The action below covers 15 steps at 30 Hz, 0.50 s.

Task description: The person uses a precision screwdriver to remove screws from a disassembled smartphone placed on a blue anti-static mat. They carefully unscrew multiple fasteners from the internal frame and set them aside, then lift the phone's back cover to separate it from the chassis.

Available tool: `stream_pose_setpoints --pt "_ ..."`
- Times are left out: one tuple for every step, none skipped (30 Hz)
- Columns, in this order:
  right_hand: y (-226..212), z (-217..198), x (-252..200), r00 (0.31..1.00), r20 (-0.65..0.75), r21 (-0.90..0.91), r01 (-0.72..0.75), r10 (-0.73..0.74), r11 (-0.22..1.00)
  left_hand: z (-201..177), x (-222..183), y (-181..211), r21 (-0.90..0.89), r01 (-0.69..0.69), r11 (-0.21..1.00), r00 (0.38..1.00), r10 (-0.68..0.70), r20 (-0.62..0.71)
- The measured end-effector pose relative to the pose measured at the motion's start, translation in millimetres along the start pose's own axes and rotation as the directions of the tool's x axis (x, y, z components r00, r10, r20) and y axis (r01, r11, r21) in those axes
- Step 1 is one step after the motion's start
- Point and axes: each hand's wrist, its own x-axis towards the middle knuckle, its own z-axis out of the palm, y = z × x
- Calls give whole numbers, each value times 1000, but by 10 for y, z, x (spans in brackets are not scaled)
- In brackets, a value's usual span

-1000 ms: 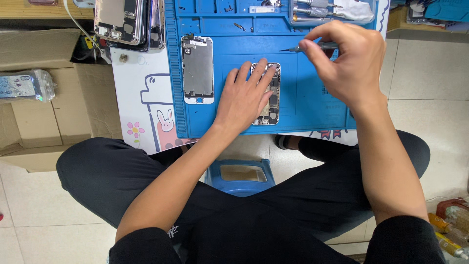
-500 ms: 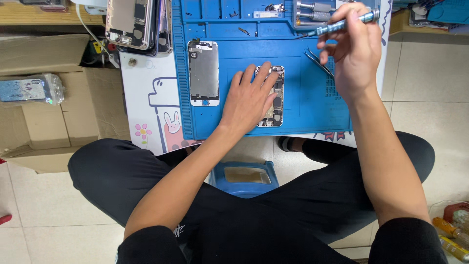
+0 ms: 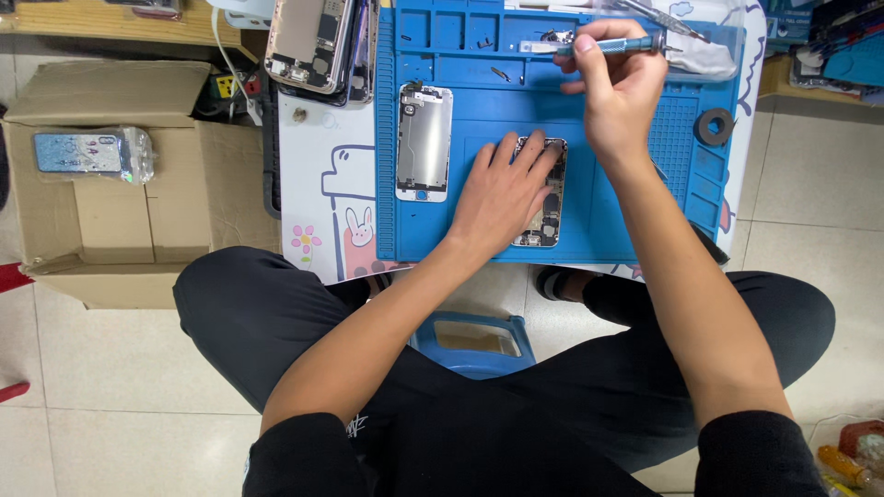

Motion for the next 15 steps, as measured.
stream_pose_setpoints --pt "3 67 55 1000 6 1 5 -5 1000 13 4 5 2 6 1000 1000 -6 -4" --pt "11 141 103 1000 17 -20 22 -21 1000 29 1 8 3 9 1000 1000 -9 8" --pt "21 214 151 999 29 -40 39 -38 998 47 -1 11 4 13 1000 1000 -13 20" --pt "10 285 178 999 33 -37 39 -38 999 34 -5 4 6 17 1000 1000 -17 21" --pt "-1 355 205 997 39 -110 72 -68 991 23 -9 -3 -25 19 1000 1000 -19 15" --pt "-12 414 240 994 47 -185 106 -99 977 13 0 -4 -58 21 998 1000 -21 6" --pt "0 452 267 994 52 -184 108 -100 977 26 -6 -9 -57 25 998 1000 -25 6" --pt "11 482 293 989 59 -262 147 -136 954 39 -9 -7 -67 17 998 1000 -16 20" --pt "20 513 320 983 69 -339 185 -171 922 51 -11 -7 -78 9 997 999 -6 33" --pt "2 523 319 982 73 -340 189 -175 921 44 -21 -2 -78 12 997 1000 -10 29" --pt "-20 534 319 973 100 -363 232 -210 902 34 -29 1 -76 11 997 999 -9 34" --pt "-45 554 348 960 129 -382 281 -250 881 25 -19 -14 -70 12 997 999 -10 34" --pt "-41 538 365 956 134 -381 291 -259 878 25 -8 -17 -66 17 998 1000 -15 26" --pt "-31 535 360 964 143 -415 265 -225 870 25 -20 -17 -83 16 996 1000 -14 25" --pt "-16 530 352 970 152 -450 239 -190 860 30 -33 -15 -100 15 995 1000 -13 24"
